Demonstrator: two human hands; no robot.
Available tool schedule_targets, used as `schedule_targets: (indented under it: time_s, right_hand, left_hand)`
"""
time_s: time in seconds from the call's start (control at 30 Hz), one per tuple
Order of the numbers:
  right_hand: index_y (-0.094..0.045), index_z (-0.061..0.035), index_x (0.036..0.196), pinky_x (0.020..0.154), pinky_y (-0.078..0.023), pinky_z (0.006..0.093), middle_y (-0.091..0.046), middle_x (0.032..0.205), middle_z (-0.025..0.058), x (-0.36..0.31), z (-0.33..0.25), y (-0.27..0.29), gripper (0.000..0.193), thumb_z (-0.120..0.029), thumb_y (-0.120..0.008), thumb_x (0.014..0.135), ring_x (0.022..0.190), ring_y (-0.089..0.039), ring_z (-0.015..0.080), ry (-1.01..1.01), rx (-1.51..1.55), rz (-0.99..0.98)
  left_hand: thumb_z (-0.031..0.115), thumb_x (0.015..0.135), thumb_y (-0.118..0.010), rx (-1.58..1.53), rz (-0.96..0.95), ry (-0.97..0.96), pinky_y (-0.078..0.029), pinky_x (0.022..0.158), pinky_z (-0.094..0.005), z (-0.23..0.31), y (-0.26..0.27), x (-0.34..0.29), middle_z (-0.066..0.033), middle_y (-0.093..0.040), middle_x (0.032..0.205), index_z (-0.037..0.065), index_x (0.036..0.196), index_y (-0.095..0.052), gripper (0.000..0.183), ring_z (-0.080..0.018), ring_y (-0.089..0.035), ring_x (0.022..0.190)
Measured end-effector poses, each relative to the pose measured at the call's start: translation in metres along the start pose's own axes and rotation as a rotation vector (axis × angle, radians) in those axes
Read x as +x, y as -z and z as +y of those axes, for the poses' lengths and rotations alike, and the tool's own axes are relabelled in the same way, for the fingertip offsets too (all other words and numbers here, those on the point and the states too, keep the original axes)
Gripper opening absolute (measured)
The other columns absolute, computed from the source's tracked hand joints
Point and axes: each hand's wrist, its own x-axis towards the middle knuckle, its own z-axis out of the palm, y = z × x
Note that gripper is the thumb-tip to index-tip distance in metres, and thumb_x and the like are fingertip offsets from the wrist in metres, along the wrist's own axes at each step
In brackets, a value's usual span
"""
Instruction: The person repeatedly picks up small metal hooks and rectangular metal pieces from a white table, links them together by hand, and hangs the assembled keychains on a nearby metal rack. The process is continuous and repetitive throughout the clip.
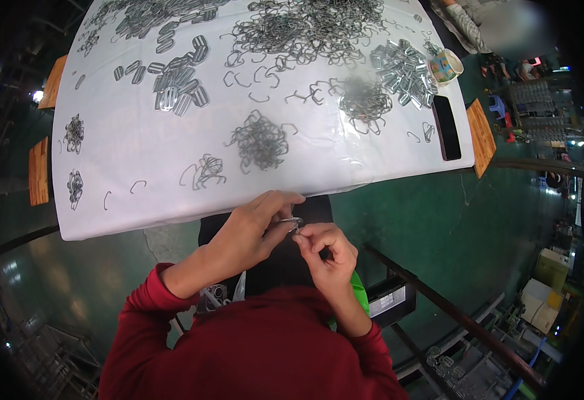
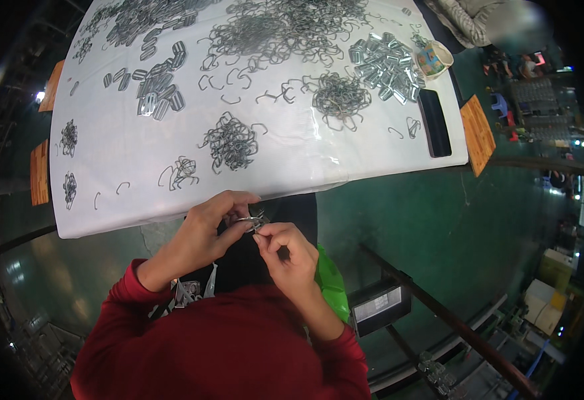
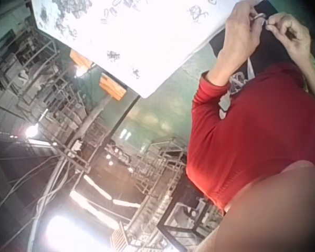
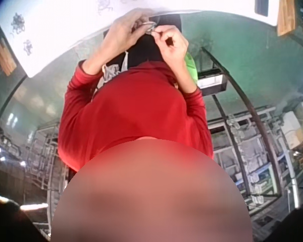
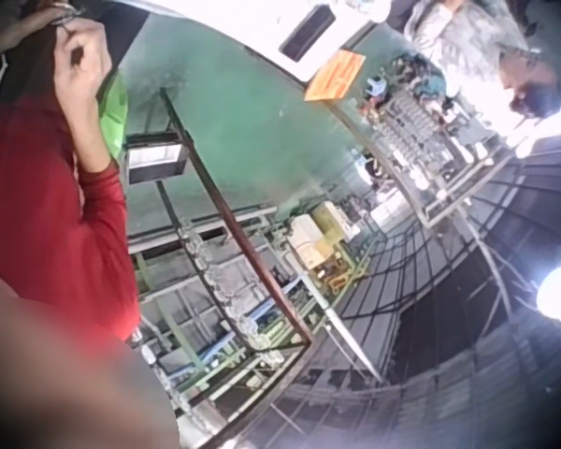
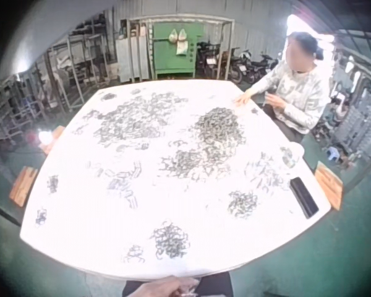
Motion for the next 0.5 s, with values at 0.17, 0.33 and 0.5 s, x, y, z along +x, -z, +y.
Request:
schedule_targets:
  time_s: [0.17, 0.33, 0.5]
  right_hand:
    - [-0.048, -0.0034, 0.075, 0.066, -0.053, 0.0252, -0.066, 0.09, 0.0139, 0.001, 0.002, 0.001, 0.028, 0.015, -0.069, 0.08, 0.077, -0.062, 0.0128, -0.025, -0.034, -0.007]
    - [-0.051, -0.0034, 0.079, 0.066, -0.052, 0.0268, -0.066, 0.09, 0.0136, 0.005, 0.004, 0.001, 0.024, 0.01, -0.07, 0.081, 0.077, -0.062, 0.0139, -0.002, -0.099, -0.012]
    - [-0.056, -0.0025, 0.09, 0.068, -0.05, 0.0276, -0.062, 0.088, 0.0128, 0.033, 0.014, 0.006, 0.014, 0.004, -0.066, 0.084, 0.076, -0.062, 0.0192, 0.109, -0.092, 0.063]
  left_hand:
    - [-0.002, 0.082, -0.071, 0.014, 0.049, 0.01, -0.052, 0.068, -0.0291, -0.004, 0.001, 0.0, -0.0076, -0.064, 0.089, 0.003, 0.114, -0.058, 0.035, -0.0154, -0.063, 0.076]
    - [-0.001, 0.082, -0.071, -0.025, 0.043, -0.068, -0.053, 0.067, -0.0323, -0.001, 0.0, -0.005, -0.0105, -0.064, 0.092, 0.003, 0.108, -0.058, 0.029, -0.0224, -0.065, 0.078]
    - [-0.001, 0.082, -0.07, 0.022, 0.098, -0.191, -0.053, 0.067, -0.0355, -0.006, 0.001, -0.007, -0.0104, -0.064, 0.092, 0.003, 0.098, -0.061, 0.02, -0.0283, -0.065, 0.079]
